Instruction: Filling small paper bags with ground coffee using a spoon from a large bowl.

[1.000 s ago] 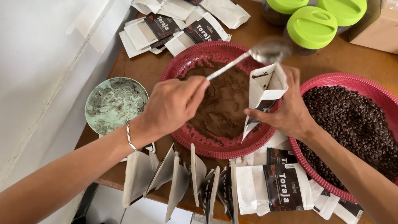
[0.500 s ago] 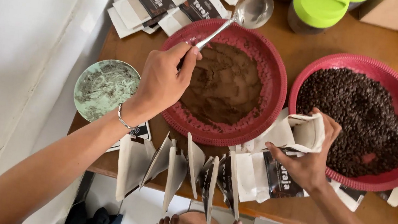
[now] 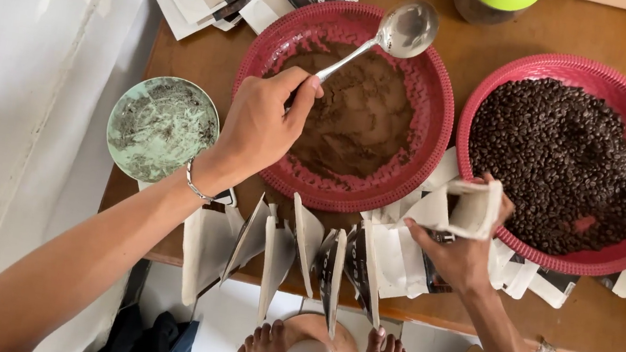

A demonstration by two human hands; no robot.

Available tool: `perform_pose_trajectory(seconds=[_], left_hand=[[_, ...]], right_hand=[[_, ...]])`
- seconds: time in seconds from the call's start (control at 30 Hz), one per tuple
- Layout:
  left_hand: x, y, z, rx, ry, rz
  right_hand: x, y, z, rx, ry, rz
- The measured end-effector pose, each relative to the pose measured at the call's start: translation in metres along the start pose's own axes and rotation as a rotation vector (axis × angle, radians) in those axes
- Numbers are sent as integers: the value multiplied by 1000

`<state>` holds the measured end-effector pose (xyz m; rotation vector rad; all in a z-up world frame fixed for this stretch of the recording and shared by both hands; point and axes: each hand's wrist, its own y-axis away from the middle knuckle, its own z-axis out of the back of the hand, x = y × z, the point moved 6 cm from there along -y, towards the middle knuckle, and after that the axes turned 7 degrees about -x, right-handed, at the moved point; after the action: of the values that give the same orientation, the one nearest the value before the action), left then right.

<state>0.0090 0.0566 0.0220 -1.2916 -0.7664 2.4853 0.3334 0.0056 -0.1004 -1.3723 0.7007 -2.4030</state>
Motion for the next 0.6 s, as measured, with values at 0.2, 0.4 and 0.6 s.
perform_pose_trajectory(seconds=[0.2,0.4,0.6], left_hand=[[-2,1,2,61,-24,21],[3,-3,3,67,-43,23],[6,-2,-9,97,-29,22]], right_hand=[[18,-19,1,-37,61,-16],[34,-31,3,177,271,-234],[-15,-14,-34,475,590,-323]])
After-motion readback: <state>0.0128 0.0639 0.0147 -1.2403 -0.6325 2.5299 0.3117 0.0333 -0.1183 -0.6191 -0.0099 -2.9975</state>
